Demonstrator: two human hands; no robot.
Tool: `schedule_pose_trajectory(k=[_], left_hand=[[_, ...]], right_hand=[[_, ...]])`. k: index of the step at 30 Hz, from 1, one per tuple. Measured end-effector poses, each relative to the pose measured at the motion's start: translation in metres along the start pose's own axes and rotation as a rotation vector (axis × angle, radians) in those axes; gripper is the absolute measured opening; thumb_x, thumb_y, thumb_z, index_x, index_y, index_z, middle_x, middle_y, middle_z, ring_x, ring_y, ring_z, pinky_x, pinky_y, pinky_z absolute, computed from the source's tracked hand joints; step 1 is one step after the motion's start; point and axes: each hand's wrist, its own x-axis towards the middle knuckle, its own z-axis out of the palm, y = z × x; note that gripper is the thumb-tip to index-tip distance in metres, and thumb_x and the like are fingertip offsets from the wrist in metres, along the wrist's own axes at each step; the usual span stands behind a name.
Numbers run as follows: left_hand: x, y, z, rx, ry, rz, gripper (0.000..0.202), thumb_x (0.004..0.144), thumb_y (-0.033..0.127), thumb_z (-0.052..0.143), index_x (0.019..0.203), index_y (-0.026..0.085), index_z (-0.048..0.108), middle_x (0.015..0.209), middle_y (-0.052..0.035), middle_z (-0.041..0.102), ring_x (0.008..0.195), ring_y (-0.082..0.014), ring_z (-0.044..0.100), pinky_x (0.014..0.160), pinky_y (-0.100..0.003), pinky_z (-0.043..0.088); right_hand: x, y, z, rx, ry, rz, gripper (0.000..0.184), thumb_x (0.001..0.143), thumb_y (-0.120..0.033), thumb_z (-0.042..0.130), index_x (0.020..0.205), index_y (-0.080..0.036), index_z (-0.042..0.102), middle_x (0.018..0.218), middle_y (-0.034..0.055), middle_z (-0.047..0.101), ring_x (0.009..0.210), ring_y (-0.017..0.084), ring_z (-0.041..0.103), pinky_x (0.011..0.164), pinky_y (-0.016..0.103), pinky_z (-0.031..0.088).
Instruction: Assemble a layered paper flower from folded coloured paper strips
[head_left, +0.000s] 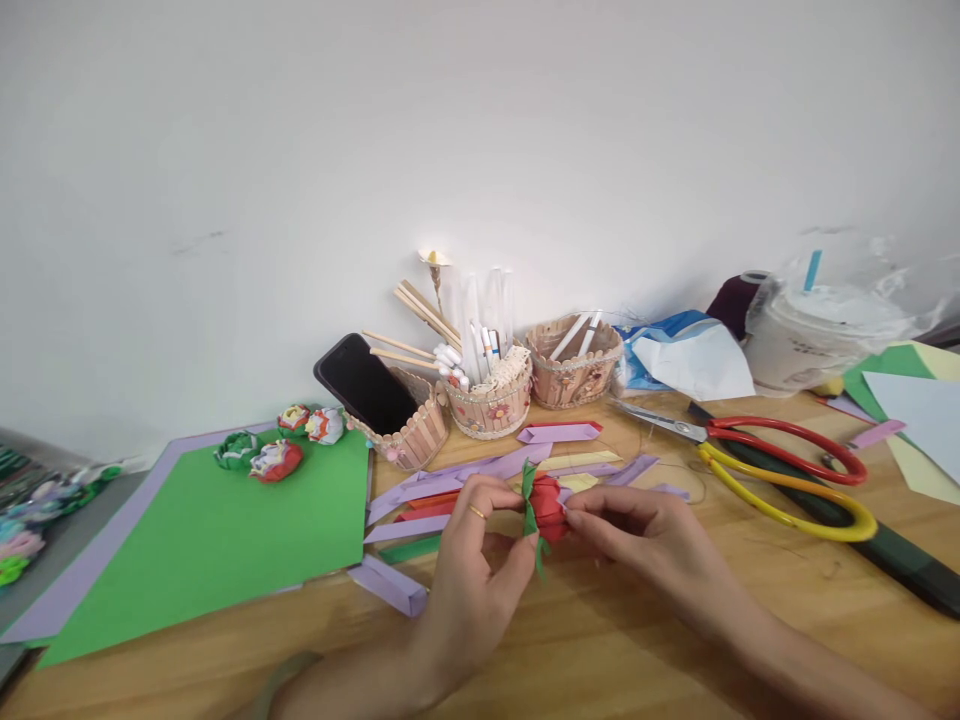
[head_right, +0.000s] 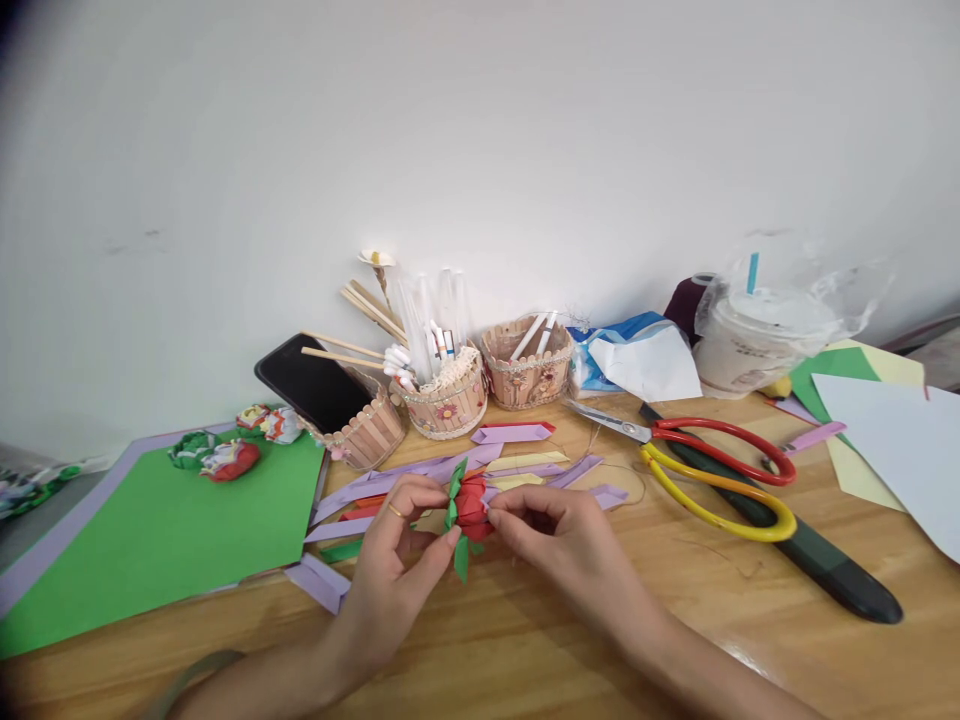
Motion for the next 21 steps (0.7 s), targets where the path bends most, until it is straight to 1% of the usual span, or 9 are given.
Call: schedule_pose_trajectory(k=[2,4,8,11,15,19,21], left_hand=[[-0.0001,-0.0007,-0.0002,-0.022,0.004,-0.015,0.015,0.082,0.014,0.047,0.095,0.021,0.050,0.095,-0.0039,0.044,0.084,-0.0152,0.049,0.064,-0.024,0.050],[0.0000,-0.0016,-0.0005,0.000,0.019,-0.011,0.018,0.081,0.012,0.046,0.095,0.021,0.050,0.095,-0.0041,0.045,0.084,-0.0154,0.049,0.065,-0.025,0.050],[0.0003,-0.0018,-0.0015,0.104,0.050,0.037,0.023,0.078,0.006,0.045,0.096,0.020,0.051,0.097,-0.0051,0.049,0.091,-0.0177,0.050,0.076,-0.030,0.047],[0.0002,-0.0009,-0.0019,0.158,0.060,0.072,0.026,0.076,0.003,0.045,0.095,0.020,0.050,0.096,-0.0043,0.050,0.094,-0.0176,0.050,0.081,-0.030,0.045],[-0.0001,-0.0010,-0.0015,0.180,0.045,0.119,0.027,0.075,0.003,0.045,0.094,0.021,0.051,0.096,-0.0040,0.050,0.095,-0.0174,0.050,0.080,-0.029,0.045],[0.0005,-0.0024,-0.0010,0.196,0.057,0.116,0.027,0.075,0.003,0.045,0.095,0.021,0.049,0.095,-0.0035,0.050,0.093,-0.0166,0.051,0.080,-0.030,0.047],[0.0009,-0.0023,-0.0009,0.215,0.057,0.136,0.028,0.075,0.003,0.045,0.096,0.022,0.049,0.095,-0.0032,0.050,0.093,-0.0157,0.051,0.077,-0.028,0.048]], right_hand=[[-0.0004,-0.0031,-0.0010,0.011,-0.009,0.001,0.026,0.074,-0.038,0.056,0.073,-0.017,0.069,0.068,0.0025,0.067,0.056,0.013,0.054,0.050,0.023,0.041],[-0.0011,-0.0055,-0.0018,0.015,-0.024,0.016,0.024,0.073,-0.036,0.055,0.073,-0.017,0.070,0.066,0.0023,0.067,0.057,0.013,0.055,0.051,0.023,0.042],[-0.0019,-0.0064,-0.0020,0.011,-0.048,0.041,0.022,0.072,-0.032,0.055,0.074,-0.017,0.070,0.068,0.0021,0.068,0.059,0.014,0.058,0.054,0.024,0.044],[-0.0014,-0.0042,-0.0008,-0.017,-0.040,0.039,0.021,0.072,-0.034,0.056,0.073,-0.017,0.070,0.070,0.0027,0.069,0.063,0.016,0.060,0.056,0.025,0.045],[-0.0009,-0.0010,0.0011,-0.090,0.012,-0.011,0.021,0.074,-0.032,0.054,0.068,-0.016,0.067,0.065,0.0015,0.066,0.059,0.015,0.058,0.052,0.023,0.043],[-0.0007,-0.0003,0.0017,-0.108,0.009,-0.042,0.021,0.074,-0.030,0.051,0.070,-0.017,0.067,0.067,0.0019,0.067,0.061,0.015,0.058,0.054,0.023,0.044],[-0.0002,-0.0005,0.0019,-0.124,0.009,-0.051,0.022,0.074,-0.030,0.050,0.070,-0.017,0.067,0.066,0.0021,0.066,0.060,0.015,0.058,0.054,0.023,0.044]])
